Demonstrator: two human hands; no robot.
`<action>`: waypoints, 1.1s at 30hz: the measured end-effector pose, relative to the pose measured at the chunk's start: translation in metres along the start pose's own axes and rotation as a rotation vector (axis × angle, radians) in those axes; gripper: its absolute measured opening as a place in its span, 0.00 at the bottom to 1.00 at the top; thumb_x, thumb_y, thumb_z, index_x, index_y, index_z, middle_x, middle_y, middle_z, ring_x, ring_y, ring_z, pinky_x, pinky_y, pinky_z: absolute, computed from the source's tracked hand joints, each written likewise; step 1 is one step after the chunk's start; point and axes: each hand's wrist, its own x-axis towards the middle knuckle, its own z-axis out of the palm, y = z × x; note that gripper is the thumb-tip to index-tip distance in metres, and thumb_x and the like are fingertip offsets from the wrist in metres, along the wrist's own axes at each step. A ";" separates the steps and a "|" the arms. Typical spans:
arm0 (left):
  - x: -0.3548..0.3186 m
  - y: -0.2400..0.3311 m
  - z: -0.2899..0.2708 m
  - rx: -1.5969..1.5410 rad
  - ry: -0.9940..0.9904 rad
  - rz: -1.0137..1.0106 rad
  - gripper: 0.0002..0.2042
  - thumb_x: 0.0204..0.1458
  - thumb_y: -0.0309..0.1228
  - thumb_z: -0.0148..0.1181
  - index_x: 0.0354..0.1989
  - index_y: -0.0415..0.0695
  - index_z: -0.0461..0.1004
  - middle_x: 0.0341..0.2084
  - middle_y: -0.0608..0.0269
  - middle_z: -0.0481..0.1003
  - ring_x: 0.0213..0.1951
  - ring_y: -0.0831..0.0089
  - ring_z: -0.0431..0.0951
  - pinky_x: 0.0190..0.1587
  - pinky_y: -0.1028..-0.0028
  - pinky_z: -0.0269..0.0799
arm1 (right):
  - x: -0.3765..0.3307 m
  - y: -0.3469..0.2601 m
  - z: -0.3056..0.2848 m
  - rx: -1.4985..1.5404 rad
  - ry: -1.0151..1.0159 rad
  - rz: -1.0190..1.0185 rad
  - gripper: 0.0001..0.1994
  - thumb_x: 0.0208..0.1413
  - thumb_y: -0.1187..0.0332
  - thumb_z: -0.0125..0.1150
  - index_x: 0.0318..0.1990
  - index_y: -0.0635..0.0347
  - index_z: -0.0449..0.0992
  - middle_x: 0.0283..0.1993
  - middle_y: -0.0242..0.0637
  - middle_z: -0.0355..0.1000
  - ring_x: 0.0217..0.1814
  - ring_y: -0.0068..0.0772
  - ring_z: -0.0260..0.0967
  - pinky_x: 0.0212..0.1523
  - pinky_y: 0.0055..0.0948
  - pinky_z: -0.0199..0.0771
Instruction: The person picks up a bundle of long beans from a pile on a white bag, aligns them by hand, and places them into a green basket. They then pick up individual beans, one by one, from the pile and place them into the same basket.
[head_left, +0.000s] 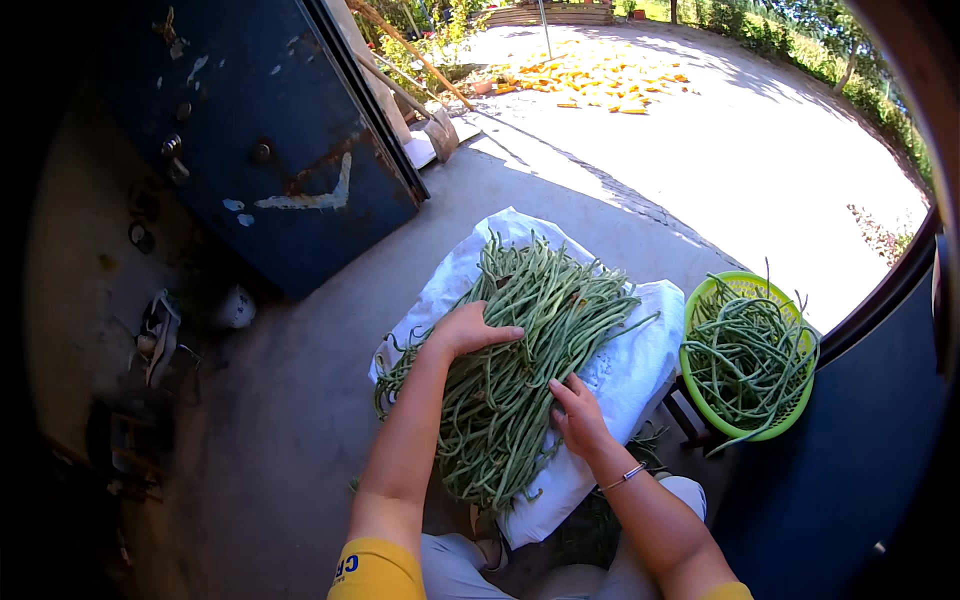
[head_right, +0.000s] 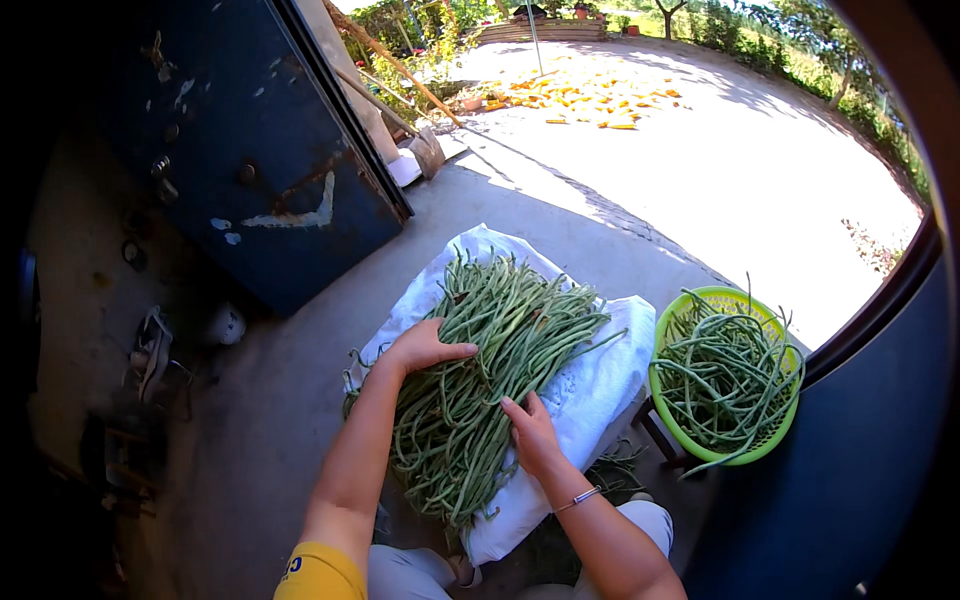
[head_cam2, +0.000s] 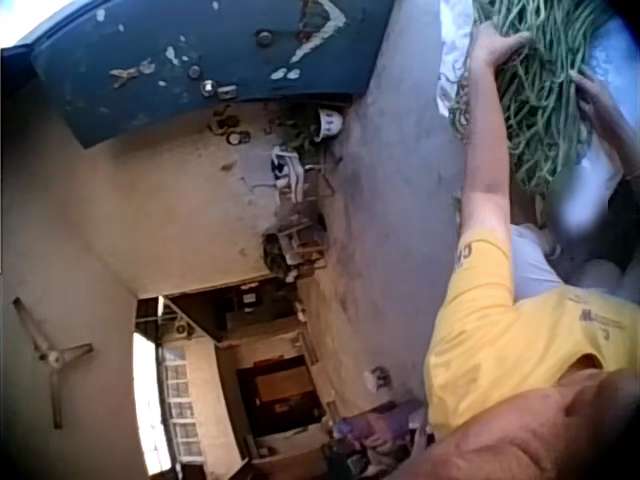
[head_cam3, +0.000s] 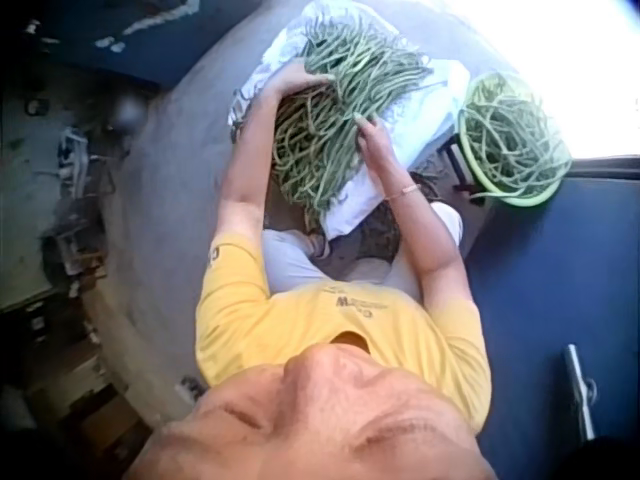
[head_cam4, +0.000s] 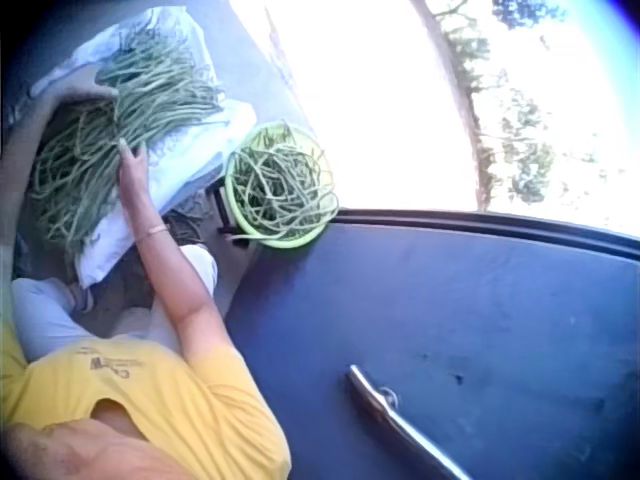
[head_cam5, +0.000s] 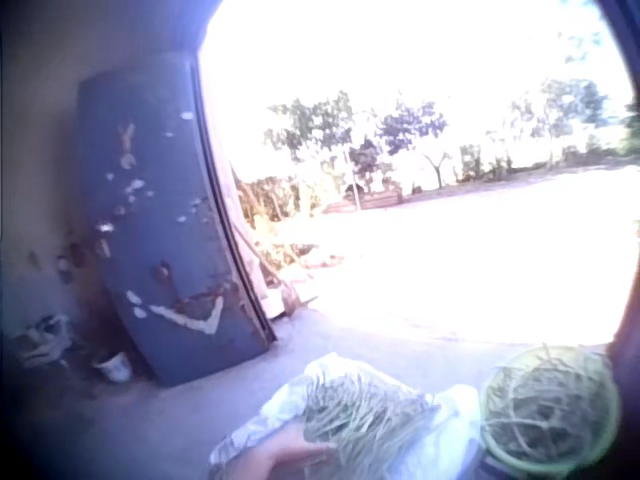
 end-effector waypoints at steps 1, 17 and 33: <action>-0.011 0.014 0.006 0.102 0.028 -0.001 0.40 0.31 0.59 0.62 0.48 0.38 0.69 0.41 0.49 0.73 0.44 0.61 0.74 0.48 0.68 0.66 | 0.002 0.003 -0.005 0.045 0.035 0.040 0.21 0.55 0.57 0.49 0.54 0.54 0.61 0.55 0.30 0.62 0.55 0.28 0.57 0.55 0.31 0.53; -0.093 0.084 0.165 0.783 0.497 -0.017 0.42 0.35 0.52 0.62 0.56 0.38 0.57 0.35 0.62 0.68 0.39 0.69 0.68 0.37 0.68 0.63 | -0.038 -0.047 -0.026 0.159 0.134 0.066 0.26 0.58 0.49 0.43 0.54 0.61 0.62 0.52 0.36 0.66 0.52 0.35 0.62 0.53 0.31 0.60; -0.160 0.065 0.143 0.589 0.544 0.301 0.35 0.40 0.40 0.60 0.58 0.40 0.56 0.57 0.54 0.58 0.59 0.61 0.55 0.57 0.63 0.51 | -0.053 -0.065 0.009 -1.204 0.376 -0.929 0.34 0.50 0.61 0.57 0.62 0.61 0.50 0.64 0.53 0.47 0.67 0.51 0.40 0.64 0.40 0.40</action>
